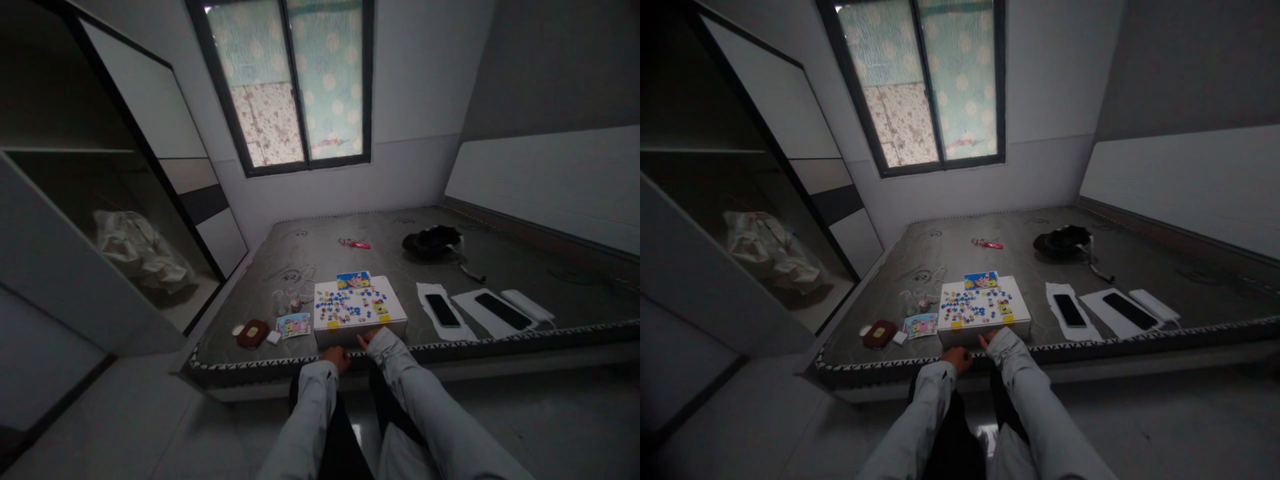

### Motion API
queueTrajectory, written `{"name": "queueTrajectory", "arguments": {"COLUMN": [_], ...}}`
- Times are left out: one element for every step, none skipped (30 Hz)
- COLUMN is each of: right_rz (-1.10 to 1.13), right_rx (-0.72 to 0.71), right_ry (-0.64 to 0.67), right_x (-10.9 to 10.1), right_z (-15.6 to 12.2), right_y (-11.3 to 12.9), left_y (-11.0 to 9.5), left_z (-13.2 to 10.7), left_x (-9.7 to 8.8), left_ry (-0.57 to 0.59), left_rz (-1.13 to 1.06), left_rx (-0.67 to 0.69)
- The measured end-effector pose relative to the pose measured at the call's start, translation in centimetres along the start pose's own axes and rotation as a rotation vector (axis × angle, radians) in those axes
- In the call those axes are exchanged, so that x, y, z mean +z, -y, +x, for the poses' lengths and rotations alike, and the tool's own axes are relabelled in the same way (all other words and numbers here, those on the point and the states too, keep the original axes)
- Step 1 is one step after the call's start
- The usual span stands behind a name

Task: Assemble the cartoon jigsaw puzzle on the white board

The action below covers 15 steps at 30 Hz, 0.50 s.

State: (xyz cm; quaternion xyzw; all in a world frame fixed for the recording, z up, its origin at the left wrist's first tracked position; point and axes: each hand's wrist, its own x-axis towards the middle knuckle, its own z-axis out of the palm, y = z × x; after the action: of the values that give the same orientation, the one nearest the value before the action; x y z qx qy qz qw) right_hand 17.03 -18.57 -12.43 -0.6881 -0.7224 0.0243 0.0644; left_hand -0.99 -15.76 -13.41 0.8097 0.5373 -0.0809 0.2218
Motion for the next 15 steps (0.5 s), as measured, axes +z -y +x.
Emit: {"name": "queueTrajectory", "arguments": {"right_rz": [-0.015, -0.026, -0.035, -0.042, -0.05, -0.057, -0.063, -0.069, -0.075, -0.081, -0.087, -0.091, -0.094, -0.094, -0.092], "right_rx": [-0.008, -0.018, -0.027, -0.033, -0.038, -0.041, -0.044, -0.046, -0.047, -0.047, -0.045, -0.043, -0.042, -0.04, -0.041], "right_ry": [0.023, 0.042, 0.058, 0.069, 0.077, 0.084, 0.089, 0.094, 0.099, 0.106, 0.111, 0.115, 0.117, 0.117, 0.115], "right_x": [-0.2, -0.5, -0.7, -0.9, -1.1, -1.2, -1.2, -1.3, -1.3, -1.3, -1.3, -1.4, -1.5, -1.6, -1.7], "right_z": [0.0, 0.1, 0.0, 0.0, 0.0, 0.0, 0.0, 0.0, 0.0, 0.0, 0.0, -0.1, -0.2, -0.3, -0.4], "right_y": [0.2, 0.4, 0.6, 0.8, 1.0, 1.1, 1.3, 1.4, 1.6, 1.7, 1.8, 1.9, 2.0, 2.0, 2.1], "left_y": [0.1, 0.3, 0.4, 0.5, 0.5, 0.5, 0.5, 0.5, 0.4, 0.4, 0.3, 0.3, 0.3, 0.3, 0.4], "left_z": [-0.1, -0.1, -0.2, -0.2, -0.3, -0.3, -0.4, -0.5, -0.6, -0.7, -0.7, -0.8, -0.8, -0.8, -0.8], "left_x": [0.0, 0.0, 0.0, 0.0, 0.0, 0.0, 0.0, -0.1, -0.1, -0.2, -0.3, -0.3, -0.4, -0.5, -0.6], "left_ry": [-0.002, -0.004, -0.007, -0.009, -0.011, -0.014, -0.018, -0.023, -0.027, -0.03, -0.032, -0.031, -0.03, -0.03, -0.031], "left_rz": [-0.003, -0.008, -0.014, -0.022, -0.032, -0.042, -0.053, -0.066, -0.08, -0.098, -0.118, -0.139, -0.161, -0.181, -0.199], "left_rx": [-0.002, -0.004, -0.006, -0.006, -0.007, -0.01, -0.014, -0.021, -0.028, -0.035, -0.041, -0.044, -0.045, -0.044, -0.043]}}
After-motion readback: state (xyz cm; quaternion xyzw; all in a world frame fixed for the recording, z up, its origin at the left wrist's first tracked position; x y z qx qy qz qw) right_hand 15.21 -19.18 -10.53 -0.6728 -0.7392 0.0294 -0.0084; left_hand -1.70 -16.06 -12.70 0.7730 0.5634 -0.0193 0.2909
